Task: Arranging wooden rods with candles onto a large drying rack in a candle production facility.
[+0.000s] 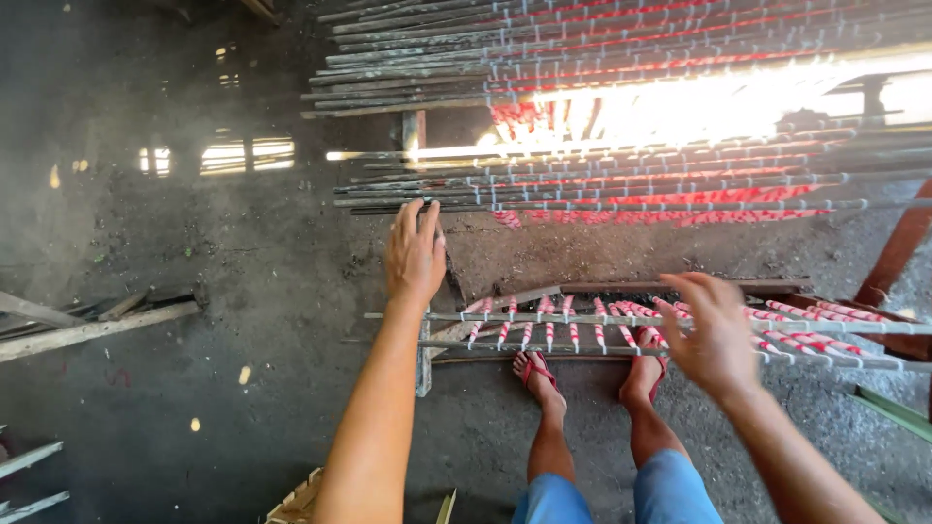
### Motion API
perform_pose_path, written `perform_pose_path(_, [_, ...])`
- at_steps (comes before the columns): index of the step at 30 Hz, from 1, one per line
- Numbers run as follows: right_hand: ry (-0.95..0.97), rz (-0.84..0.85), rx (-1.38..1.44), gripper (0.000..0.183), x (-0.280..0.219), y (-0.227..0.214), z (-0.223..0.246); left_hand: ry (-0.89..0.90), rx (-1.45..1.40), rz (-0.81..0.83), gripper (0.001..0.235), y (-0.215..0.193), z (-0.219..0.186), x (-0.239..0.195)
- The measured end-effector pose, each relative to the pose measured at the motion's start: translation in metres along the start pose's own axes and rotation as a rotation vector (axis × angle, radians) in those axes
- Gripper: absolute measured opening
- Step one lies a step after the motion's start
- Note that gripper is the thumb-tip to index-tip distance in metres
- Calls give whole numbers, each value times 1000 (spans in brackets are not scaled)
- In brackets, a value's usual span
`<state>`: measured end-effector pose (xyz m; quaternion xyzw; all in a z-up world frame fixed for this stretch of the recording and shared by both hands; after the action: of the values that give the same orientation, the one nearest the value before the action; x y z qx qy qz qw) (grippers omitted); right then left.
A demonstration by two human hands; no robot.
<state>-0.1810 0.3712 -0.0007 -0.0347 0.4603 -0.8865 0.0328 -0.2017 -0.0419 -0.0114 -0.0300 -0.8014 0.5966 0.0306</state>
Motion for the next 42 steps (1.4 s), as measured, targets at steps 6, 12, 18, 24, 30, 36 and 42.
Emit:
perform_pose_path(6, [-161,242,151,52,26,99,143,-29,196,-21,32,27,26,-10])
perform_pose_path(12, [8,408,2,65,42,189,160,-94,42,-78,15,61,57,-8])
perform_pose_path(18, [93,371,-122,58,43,213,163,-93,-24,-164,10,51,48,-23])
perform_pose_path(24, [100,575,-281,59,32,194,215,-53,-1,-131,9,40,45,-27])
perform_pose_path(30, [73,521,-248,67,25,211,217,-27,40,-130,11,42,47,-29])
perform_pose_path(36, [33,274,-182,51,8,180,178,-55,36,-93,10,39,46,-38])
perform_pose_path(42, [302,259,-269,76,9,185,86,-53,3,-120,10,34,45,-36])
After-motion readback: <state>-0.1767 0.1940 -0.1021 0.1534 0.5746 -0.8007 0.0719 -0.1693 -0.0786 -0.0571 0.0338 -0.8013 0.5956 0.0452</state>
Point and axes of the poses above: each hand's wrist, its own x-axis towards the middle knuckle, its own y-axis out of the palm, z = x × y, the point moved 8 cm from there along x, towards the middle knuckle, and after that the axes turned 15 degrees about y, right-handed, at the moved point
